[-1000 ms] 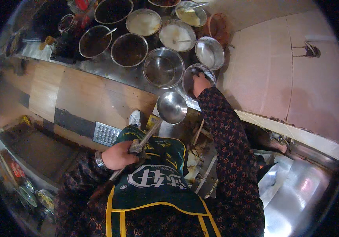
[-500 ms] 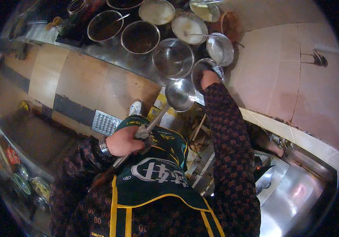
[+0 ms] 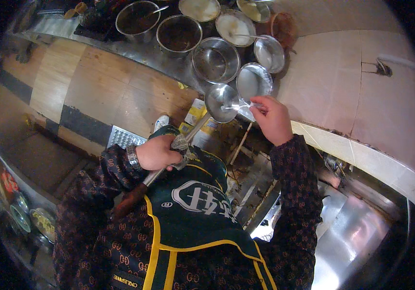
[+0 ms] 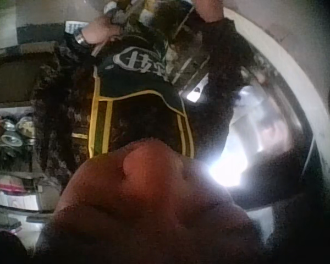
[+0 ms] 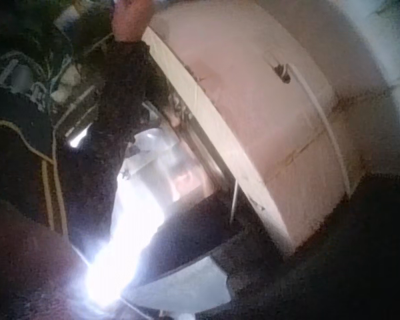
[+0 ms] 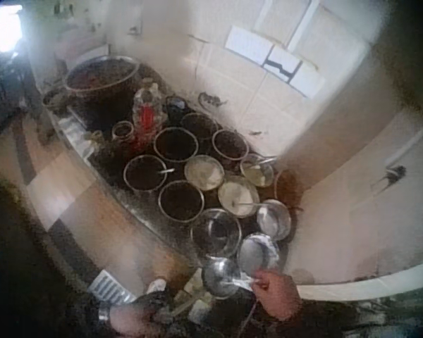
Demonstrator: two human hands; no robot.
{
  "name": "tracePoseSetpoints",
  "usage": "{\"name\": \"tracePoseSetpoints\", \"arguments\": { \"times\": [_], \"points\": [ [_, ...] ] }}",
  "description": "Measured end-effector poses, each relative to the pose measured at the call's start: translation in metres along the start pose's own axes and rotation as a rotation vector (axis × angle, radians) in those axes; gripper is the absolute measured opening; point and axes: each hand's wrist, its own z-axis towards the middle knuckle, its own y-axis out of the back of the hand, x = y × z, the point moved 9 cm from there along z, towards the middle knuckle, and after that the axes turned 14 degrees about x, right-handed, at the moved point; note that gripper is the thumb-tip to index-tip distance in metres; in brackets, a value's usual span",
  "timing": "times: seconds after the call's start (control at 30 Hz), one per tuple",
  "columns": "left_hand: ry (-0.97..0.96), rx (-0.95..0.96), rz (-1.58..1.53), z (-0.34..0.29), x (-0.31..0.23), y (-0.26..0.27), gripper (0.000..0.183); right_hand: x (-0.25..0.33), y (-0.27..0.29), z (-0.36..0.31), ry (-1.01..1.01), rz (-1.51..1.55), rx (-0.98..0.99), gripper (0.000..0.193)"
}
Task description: The person stir-fries sliced vegetables in a wok over a gas burner, adding water and seasonings, then transfers the cooked mixture into a metal bowl. The person also cleans the wok with a brush and water before adding oil and aromatics for the next step.
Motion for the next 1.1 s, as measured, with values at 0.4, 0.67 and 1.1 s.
{"name": "tracePoseSetpoints", "arguments": {
  "times": [0.4, 0.67, 1.1],
  "points": [
    [-0.028, 0.057, 0.009, -0.006, 0.007, -0.01, 0.032, 0.012, 0.021, -0.023, 0.036, 0.106, -0.105, 0.019],
    [0.053, -0.057, 0.152, -0.015, 0.003, 0.007, 0.044, -0.118, -0.025, 0.064, -0.215, 0.448, 0.064, 0.018],
    [-0.11, -0.023, 0.116, -0.001, 0.0, 0.024, 0.038, -0.169, -0.066, 0.15, -0.252, -0.517, 0.057, 0.026]
  ]
}}
